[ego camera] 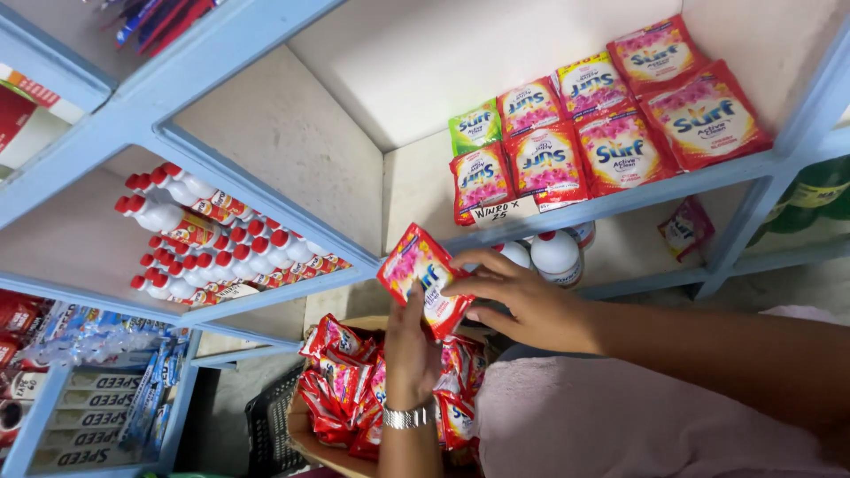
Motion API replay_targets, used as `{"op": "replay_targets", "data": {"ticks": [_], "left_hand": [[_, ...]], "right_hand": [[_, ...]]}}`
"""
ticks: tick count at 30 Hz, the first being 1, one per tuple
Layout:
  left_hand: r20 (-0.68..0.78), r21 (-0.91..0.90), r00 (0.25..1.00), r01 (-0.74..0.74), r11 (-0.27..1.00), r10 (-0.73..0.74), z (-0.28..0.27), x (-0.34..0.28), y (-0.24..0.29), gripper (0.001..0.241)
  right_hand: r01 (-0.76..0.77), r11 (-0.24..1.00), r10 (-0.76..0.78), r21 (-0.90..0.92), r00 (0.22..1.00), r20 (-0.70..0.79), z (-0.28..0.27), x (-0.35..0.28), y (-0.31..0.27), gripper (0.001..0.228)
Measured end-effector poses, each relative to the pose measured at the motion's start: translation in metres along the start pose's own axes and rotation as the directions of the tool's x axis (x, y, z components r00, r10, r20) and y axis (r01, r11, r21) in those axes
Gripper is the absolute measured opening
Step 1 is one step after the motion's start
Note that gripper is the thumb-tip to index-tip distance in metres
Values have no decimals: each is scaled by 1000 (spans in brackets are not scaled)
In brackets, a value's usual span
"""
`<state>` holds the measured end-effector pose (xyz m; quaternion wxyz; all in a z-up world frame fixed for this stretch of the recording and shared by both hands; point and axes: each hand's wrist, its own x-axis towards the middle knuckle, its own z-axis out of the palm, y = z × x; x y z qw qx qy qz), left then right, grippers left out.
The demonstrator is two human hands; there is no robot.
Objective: Organizing and stocking laundry detergent sachets on grocery store shelves.
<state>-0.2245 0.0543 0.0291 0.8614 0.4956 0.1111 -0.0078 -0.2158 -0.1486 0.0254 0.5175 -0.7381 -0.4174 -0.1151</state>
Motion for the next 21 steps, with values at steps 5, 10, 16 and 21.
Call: {"op": "replay_targets", "data": {"ticks": [5,10,16,21], "left_hand": [[-11,142,1000,-23,990,25,-22,78,7,38],[176,373,969,-228,899,173,-34,161,9,35],[212,463,949,-307,832,232,-24,263,6,25],[232,854,767,-455,251,599,-33,334,-23,28]], "right_hand": [[0,1000,0,-21,1000,4,7,13,9,43],[-30,998,29,-51,999,-27,15,40,28,52],[-137,962,107,-236,985,-135,51,73,88,66],[-351,723,358,-595,927,-113,65,90,72,75]]}}
